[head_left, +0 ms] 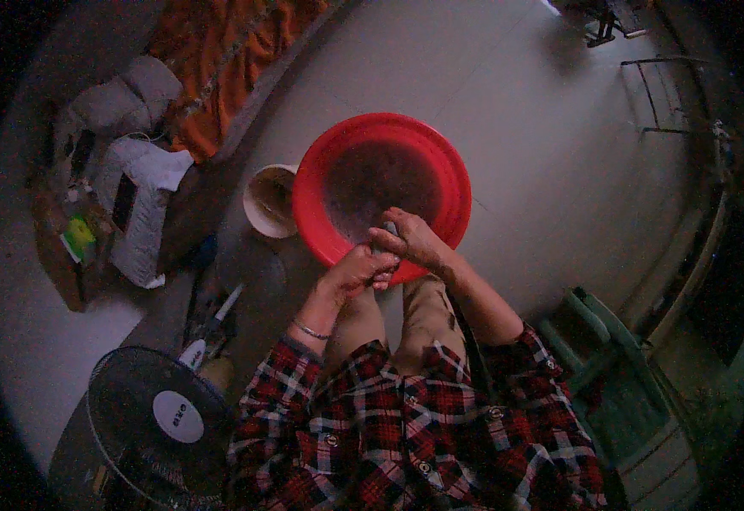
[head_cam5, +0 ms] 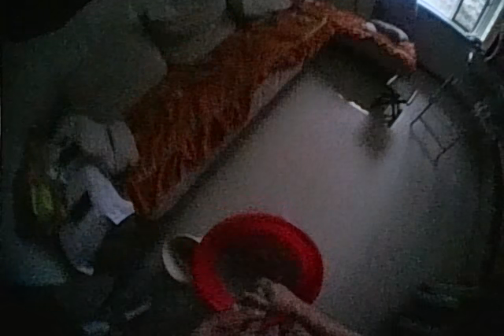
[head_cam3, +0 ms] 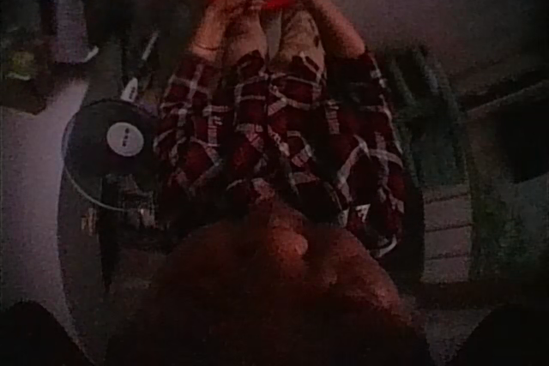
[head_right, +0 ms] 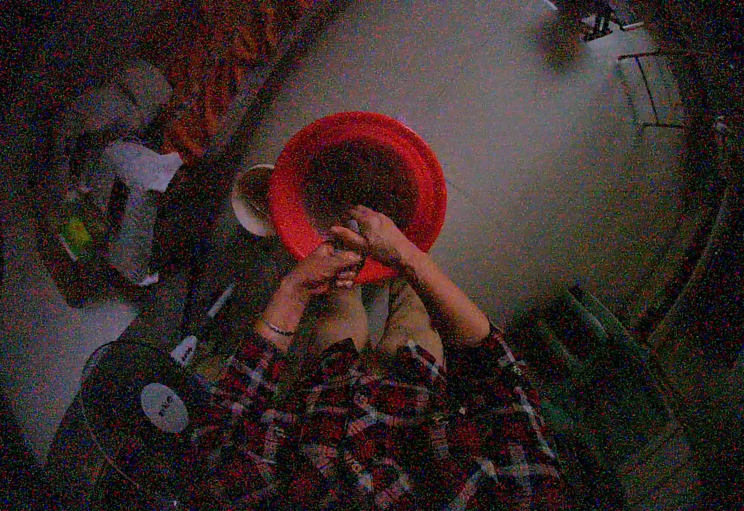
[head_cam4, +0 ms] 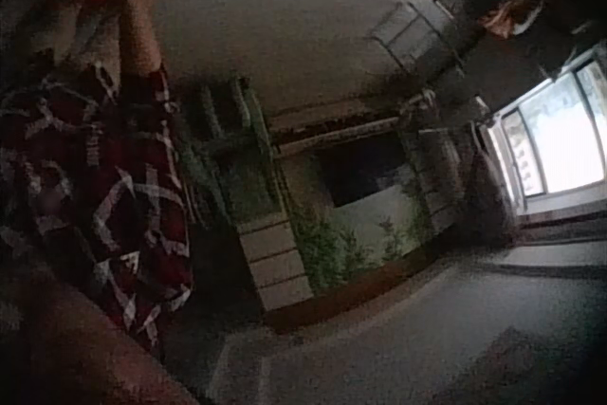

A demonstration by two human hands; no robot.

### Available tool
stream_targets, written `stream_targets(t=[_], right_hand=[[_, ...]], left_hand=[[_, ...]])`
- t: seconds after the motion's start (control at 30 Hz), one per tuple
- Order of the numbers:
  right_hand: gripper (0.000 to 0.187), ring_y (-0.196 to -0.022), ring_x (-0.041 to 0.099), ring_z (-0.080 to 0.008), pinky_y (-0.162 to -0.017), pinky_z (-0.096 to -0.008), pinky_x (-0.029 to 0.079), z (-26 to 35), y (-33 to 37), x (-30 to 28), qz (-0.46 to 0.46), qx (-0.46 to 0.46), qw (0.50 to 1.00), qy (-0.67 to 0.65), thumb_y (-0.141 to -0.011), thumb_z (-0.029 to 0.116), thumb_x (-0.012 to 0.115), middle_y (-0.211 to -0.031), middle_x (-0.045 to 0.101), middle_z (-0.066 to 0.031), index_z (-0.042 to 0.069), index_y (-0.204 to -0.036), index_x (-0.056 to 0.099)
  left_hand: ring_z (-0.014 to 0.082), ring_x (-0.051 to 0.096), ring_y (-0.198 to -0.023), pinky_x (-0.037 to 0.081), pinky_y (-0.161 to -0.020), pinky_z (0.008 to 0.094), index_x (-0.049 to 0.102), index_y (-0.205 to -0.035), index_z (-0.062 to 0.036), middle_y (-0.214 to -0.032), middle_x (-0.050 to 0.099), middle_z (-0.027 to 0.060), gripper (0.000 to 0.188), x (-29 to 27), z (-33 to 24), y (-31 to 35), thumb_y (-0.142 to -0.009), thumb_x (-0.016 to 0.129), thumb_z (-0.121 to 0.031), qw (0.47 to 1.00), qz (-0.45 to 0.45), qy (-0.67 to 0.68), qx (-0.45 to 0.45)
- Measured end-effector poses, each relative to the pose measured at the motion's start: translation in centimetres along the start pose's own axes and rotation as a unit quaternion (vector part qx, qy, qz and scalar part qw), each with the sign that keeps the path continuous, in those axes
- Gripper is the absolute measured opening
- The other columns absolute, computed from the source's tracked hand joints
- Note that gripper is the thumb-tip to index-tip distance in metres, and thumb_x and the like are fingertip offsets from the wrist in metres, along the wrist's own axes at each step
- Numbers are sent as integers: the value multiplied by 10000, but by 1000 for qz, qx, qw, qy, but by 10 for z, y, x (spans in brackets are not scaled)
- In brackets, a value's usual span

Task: The person wipes a window sill with a cloth, then moves into the room to fold a metal drying rack. They then wash the cloth in a red basin of water and wring it out.

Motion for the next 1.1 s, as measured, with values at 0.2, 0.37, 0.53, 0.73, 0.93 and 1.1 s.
stream_targets(t=[0.2, 0.37, 0.53, 0.73, 0.93, 1.1], right_hand=[[435, -825, 600, -443, -724, -475, 471, -3, -10, 8, 10, 37, 999, 4, -911, 382, 529, -859, 612, -295, -45, -958, 597], [365, -786, 585, -468, -717, -494, 471, 5, -18, 3, -91, 61, 993, 38, -906, 320, 508, -793, 598, -298, -33, -865, 591], [295, -783, 589, -459, -724, -504, 471, -17, -33, 16, -96, 86, 989, 74, -884, 268, 494, -784, 605, -278, -8, -838, 587], [287, -817, 591, -440, -730, -506, 470, -18, -37, 20, -135, 108, 982, 82, -879, 276, 496, -815, 617, -251, 7, -840, 591], [341, -852, 593, -428, -757, -480, 475, -18, -37, 23, -111, 100, 982, 113, -891, 344, 509, -889, 627, -237, 15, -917, 592], [590, -1175, 503, -306, -913, -384, 438, -40, -49, 1, 9, 200, 974, -109, -904, 514, 487, -1263, 513, -170, 71, -1290, 435]], left_hand=[[159, 563, -762, 468, -627, 313, 540, -1046, -44, -850, 595, 47, 220, -18, -8, -27, -848, 601, -116, 904, -88, -381, 171], [239, 544, -1035, 455, -881, 373, 472, -1229, -62, -1135, 559, 84, 332, -26, -6, -45, -933, 435, -208, 884, -125, -333, 304], [273, 622, -915, 487, -734, 411, 521, -1110, -35, -991, 639, 172, 307, -104, 26, -88, -812, 594, -63, 890, -229, -266, 290], [349, 631, -914, 490, -716, 428, 501, -1118, -26, -973, 624, 238, 351, -117, 24, -88, -795, 620, -98, 896, -236, -233, 294], [425, 620, -886, 495, -708, 458, 489, -1142, 2, -967, 617, 269, 375, -134, 29, -86, -824, 620, -148, 843, -308, -304, 320], [352, 634, -687, 503, -612, 431, 500, -1076, -3, -863, 632, 203, 294, -54, -36, -22, -881, 584, -206, 740, -319, -485, 339]])
Point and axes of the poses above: each hand's wrist, its own y-axis away from the middle knuckle, its own x-axis out of the palm, z = x × y, the point moved 6 cm from there along -y, towards the middle knuckle
